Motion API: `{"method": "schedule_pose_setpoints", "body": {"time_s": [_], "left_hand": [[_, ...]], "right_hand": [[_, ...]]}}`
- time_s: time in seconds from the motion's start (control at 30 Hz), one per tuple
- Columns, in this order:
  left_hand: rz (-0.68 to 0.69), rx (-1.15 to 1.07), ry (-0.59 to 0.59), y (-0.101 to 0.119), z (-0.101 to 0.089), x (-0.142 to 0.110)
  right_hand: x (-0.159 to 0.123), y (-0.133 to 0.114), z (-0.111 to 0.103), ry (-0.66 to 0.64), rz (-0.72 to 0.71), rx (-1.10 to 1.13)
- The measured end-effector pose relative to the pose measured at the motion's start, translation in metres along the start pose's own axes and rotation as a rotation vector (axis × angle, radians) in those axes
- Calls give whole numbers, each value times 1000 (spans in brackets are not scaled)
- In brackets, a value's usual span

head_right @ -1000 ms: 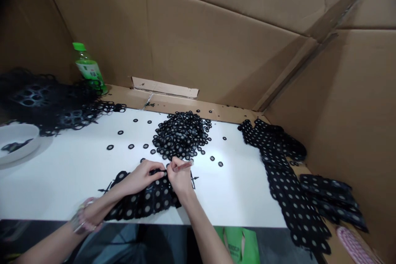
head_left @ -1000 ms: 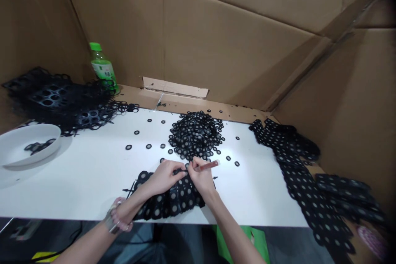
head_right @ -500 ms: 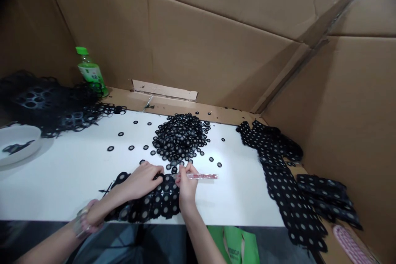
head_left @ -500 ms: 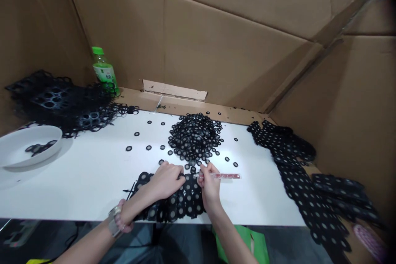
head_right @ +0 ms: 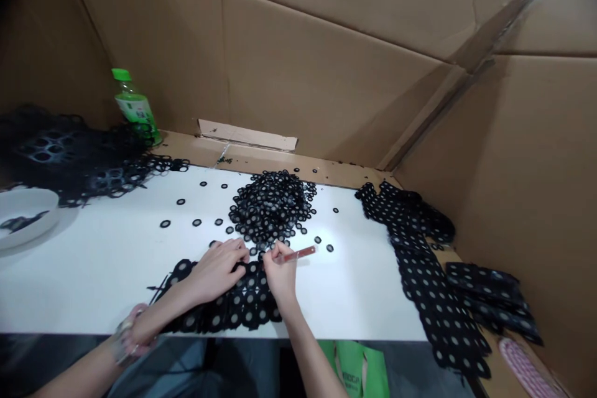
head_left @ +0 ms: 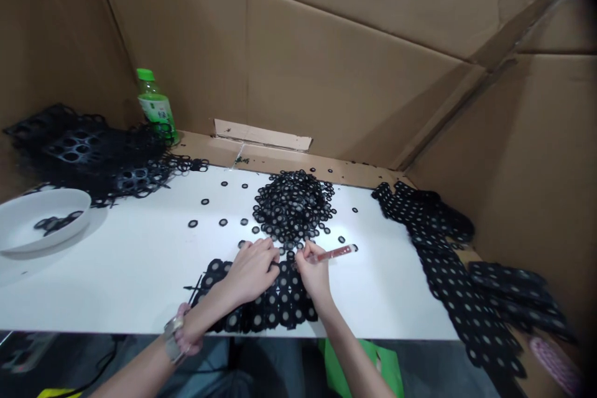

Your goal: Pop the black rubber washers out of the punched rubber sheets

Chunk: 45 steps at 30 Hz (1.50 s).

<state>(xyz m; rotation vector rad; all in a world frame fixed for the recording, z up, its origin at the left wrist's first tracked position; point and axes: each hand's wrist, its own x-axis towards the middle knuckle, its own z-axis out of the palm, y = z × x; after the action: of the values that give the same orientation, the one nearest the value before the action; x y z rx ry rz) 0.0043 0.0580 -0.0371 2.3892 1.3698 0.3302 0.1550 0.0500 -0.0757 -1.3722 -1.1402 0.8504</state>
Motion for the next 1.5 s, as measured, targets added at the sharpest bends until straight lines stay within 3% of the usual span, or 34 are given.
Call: {"method": "schedule_pose_setpoints", "body": {"time_s": [0.17, 0.3, 0.53, 1.17, 1.5], "left_hand": [[4, 34, -64, 2, 2, 5], [-4, 18, -48, 0, 1, 6], [-24, -221, -56, -13, 4, 5], [22, -236, -23, -11, 11, 10], [60, -274, -26, -14, 13, 8]], "right_hand": [[1, 3, -2, -16, 30, 53], [0, 3, -2, -20, 36, 73], [0, 1, -3, -17, 16, 53], [2, 1, 0, -6, -93, -175], [-5, 1, 5, -101, -172, -278]]}}
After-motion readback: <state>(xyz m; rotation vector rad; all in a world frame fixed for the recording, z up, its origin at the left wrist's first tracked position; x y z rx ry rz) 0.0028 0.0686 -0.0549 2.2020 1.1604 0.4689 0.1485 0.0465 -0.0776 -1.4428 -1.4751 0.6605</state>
